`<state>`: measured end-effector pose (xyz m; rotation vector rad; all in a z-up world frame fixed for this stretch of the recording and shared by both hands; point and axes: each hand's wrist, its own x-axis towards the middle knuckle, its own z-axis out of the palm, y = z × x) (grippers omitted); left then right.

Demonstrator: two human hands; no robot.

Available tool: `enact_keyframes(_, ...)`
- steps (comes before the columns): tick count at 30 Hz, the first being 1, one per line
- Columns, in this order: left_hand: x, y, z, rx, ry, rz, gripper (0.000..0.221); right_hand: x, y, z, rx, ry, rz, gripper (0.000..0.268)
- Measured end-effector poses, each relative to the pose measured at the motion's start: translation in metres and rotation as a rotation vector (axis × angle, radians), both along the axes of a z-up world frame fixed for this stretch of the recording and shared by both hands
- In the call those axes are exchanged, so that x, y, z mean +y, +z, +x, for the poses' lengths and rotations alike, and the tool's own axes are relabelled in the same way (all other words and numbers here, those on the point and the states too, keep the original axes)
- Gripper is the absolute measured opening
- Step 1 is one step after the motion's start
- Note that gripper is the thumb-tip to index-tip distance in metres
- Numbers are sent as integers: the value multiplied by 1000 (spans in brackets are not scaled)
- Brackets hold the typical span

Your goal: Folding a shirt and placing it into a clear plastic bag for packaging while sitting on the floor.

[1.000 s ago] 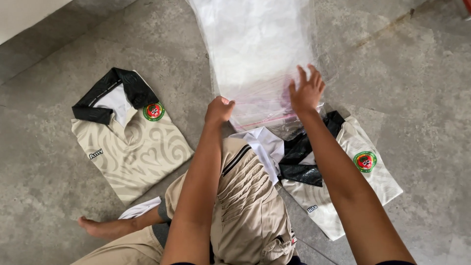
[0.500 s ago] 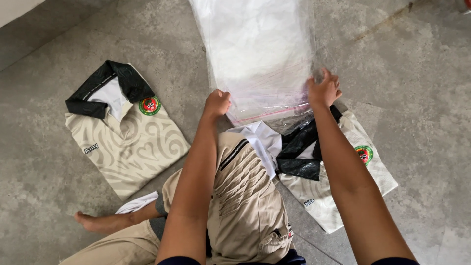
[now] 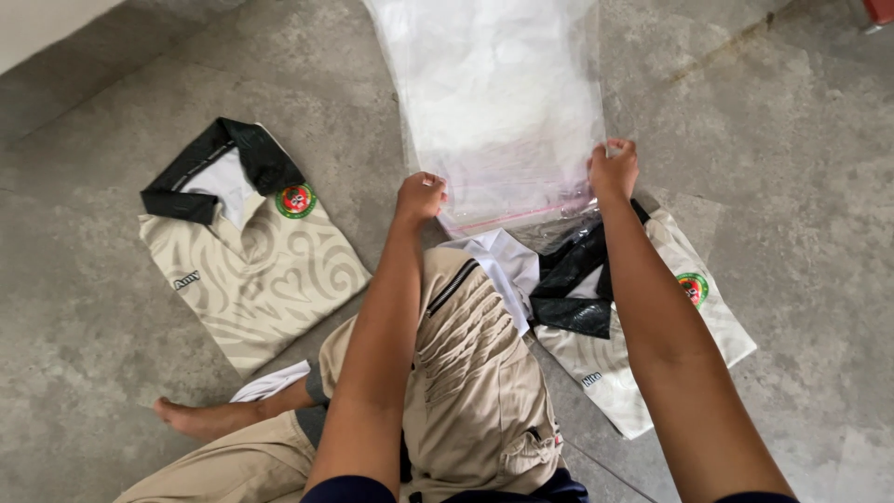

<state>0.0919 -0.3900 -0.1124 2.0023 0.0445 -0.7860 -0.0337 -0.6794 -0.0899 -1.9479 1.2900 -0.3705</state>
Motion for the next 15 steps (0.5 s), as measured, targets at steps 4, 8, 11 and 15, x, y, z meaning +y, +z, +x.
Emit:
enact_keyframes(4, 23, 46, -1, -82, 96, 105, 35, 5, -20, 18, -2, 73, 194, 32)
enact_keyframes(8, 84, -2, 28, -200, 157, 237, 32, 51, 2, 43, -32, 203, 370, 31)
enact_keyframes(11, 153, 18, 31, -234, 272, 201, 21, 107, 38, 73, -13, 405, 438, 32)
enact_keyframes(15, 249, 53, 17, -190, 484, -41, 19, 201, 86, 101, 28, 722, 426, 33)
